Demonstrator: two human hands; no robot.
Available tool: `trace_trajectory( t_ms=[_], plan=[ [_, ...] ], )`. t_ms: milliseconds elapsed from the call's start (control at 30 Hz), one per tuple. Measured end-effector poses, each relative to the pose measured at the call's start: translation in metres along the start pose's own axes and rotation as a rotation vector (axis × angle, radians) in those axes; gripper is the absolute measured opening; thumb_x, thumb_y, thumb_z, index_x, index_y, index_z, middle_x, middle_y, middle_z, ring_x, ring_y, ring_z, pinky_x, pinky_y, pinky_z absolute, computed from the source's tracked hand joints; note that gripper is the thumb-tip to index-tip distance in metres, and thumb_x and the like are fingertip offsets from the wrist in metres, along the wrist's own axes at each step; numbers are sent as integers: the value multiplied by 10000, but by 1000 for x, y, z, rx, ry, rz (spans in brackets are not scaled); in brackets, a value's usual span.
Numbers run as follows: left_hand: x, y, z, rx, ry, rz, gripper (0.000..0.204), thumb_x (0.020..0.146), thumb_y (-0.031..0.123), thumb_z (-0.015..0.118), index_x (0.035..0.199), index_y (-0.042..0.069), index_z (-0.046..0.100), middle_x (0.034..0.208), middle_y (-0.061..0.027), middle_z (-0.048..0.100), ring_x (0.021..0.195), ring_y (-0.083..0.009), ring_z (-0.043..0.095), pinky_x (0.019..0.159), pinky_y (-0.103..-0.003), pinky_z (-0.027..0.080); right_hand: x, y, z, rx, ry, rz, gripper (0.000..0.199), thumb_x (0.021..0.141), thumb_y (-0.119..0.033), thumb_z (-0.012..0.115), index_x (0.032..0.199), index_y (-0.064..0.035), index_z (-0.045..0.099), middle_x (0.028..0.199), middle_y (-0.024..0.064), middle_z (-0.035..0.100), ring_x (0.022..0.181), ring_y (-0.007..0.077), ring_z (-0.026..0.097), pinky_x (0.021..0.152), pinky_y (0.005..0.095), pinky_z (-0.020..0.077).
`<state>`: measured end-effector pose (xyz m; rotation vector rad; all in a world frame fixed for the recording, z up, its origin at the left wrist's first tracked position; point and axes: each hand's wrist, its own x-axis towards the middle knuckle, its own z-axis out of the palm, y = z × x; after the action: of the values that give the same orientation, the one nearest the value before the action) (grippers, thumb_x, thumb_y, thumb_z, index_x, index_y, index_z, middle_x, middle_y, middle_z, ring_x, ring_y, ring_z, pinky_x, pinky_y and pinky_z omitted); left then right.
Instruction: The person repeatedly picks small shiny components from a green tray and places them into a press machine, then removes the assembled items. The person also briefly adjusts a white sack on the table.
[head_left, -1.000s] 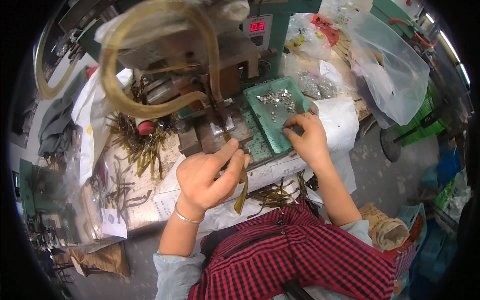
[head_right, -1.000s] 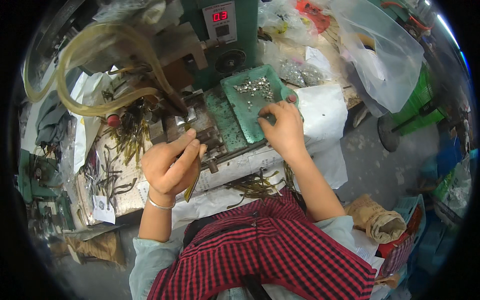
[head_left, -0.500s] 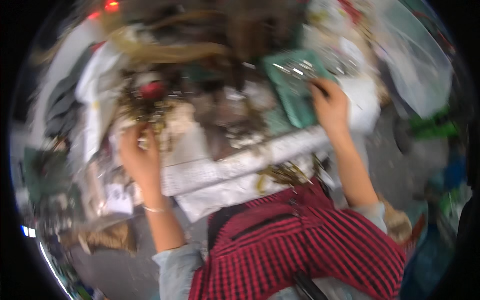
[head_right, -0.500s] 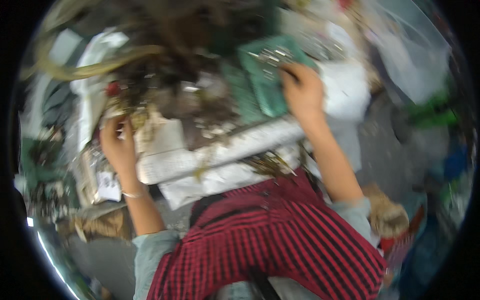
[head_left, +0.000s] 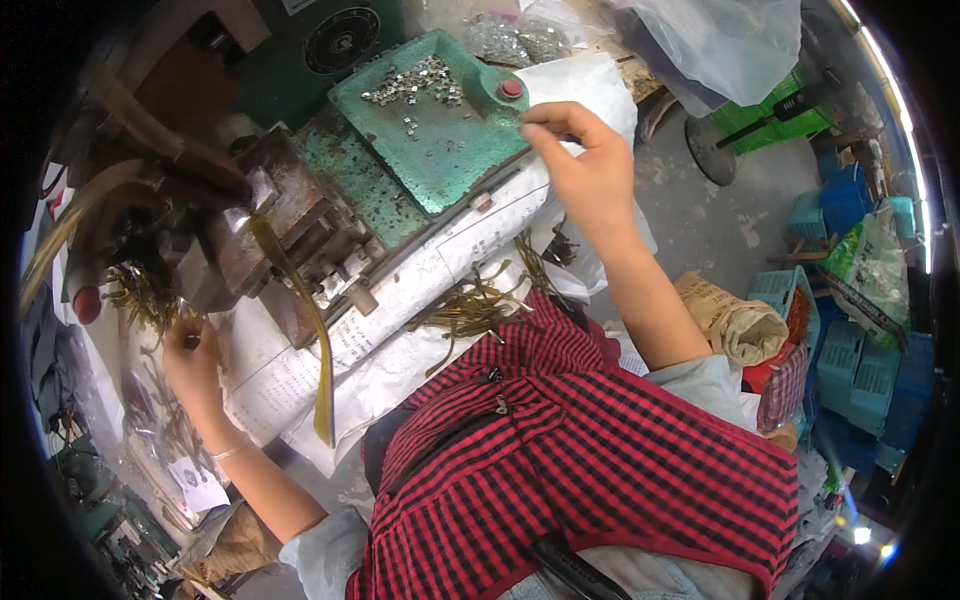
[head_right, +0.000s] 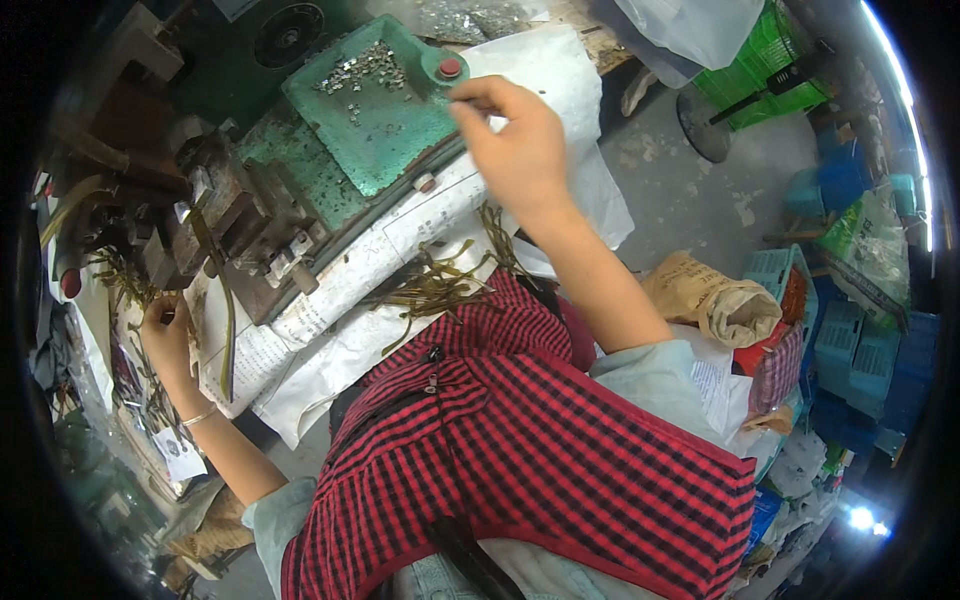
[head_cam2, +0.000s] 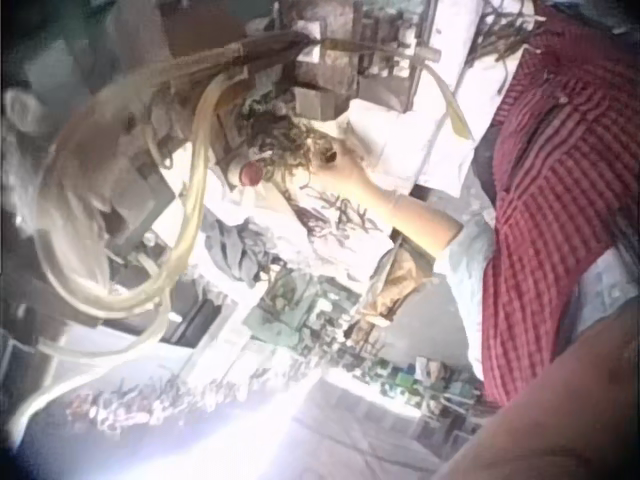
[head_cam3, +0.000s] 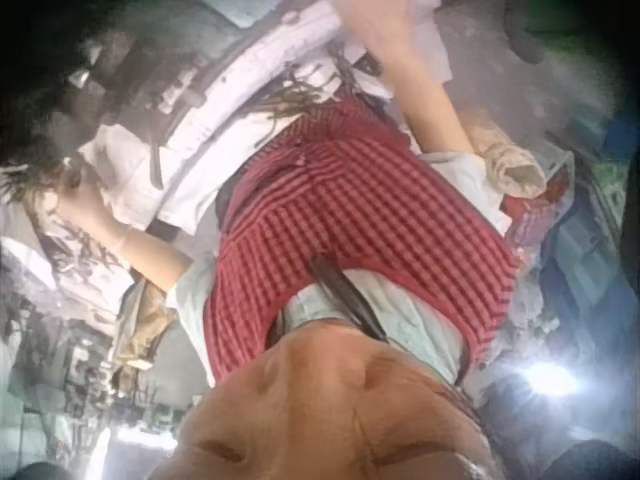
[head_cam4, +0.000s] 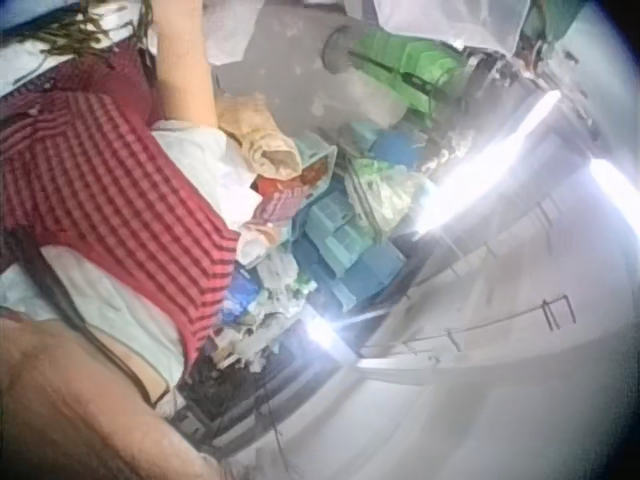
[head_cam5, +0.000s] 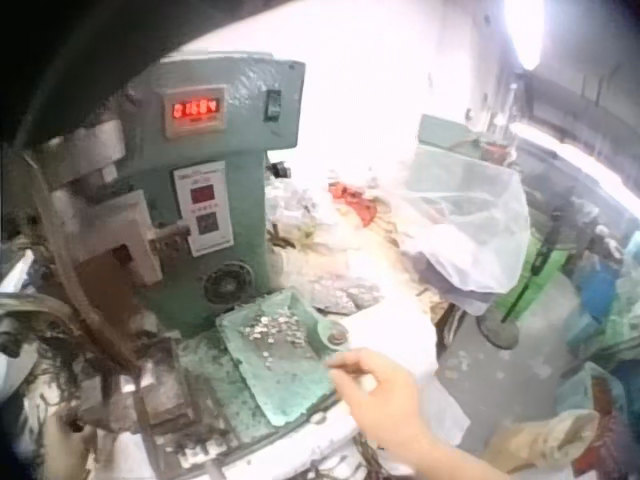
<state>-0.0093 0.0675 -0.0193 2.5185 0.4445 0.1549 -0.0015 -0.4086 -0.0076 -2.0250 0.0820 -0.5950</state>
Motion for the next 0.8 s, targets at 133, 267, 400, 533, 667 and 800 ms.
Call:
trace_trajectory(
  t_ms=[133,267,400,533,667,800],
  plan=[
    [15,-30,3,-327,4,213,147,927,-23,666,1064,23,692,784,19,626,666,-66,544,585,-221,417,10,-70,34,256,-233,-134,131,931,-38,705,1045,1,756,995,50,760,941,128,675,880,286,514],
    [15,-5,21,-329,156,230,202,888,-6,712,1089,-12,694,949,-80,691,830,-126,625,816,-273,522,32,-112,91,410,-162,-358,148,860,-61,739,1004,-36,760,949,121,757,906,278,720,816,359,540],
    [-22,32,22,-767,251,158,77,965,-8,692,1021,-51,661,919,-67,689,761,-115,633,707,-245,519,6,-125,116,643,-203,-74,340,870,10,740,1202,27,670,1098,130,732,968,188,721,884,314,545],
    [-53,94,-8,-884,421,263,31,987,-25,657,1006,-48,651,929,-93,690,732,-125,636,634,-239,520,3,-130,115,769,-226,3,438,888,14,735,1304,33,601,1122,122,725,1013,155,694,934,294,524],
    [-81,151,-30,-772,643,785,110,945,-75,645,1046,-36,630,943,-213,727,741,-226,686,631,-297,597,-1,-149,107,728,-311,16,527,880,7,740,1369,28,544,1234,135,685,1107,160,657,1018,314,483],
    [-93,161,-30,-273,510,1067,239,823,53,840,1026,55,713,992,-143,777,705,-218,692,587,-295,510,-13,-165,83,813,-412,37,680,893,28,658,1518,17,389,1345,177,621,1215,226,628,1072,346,460]
  ],
)
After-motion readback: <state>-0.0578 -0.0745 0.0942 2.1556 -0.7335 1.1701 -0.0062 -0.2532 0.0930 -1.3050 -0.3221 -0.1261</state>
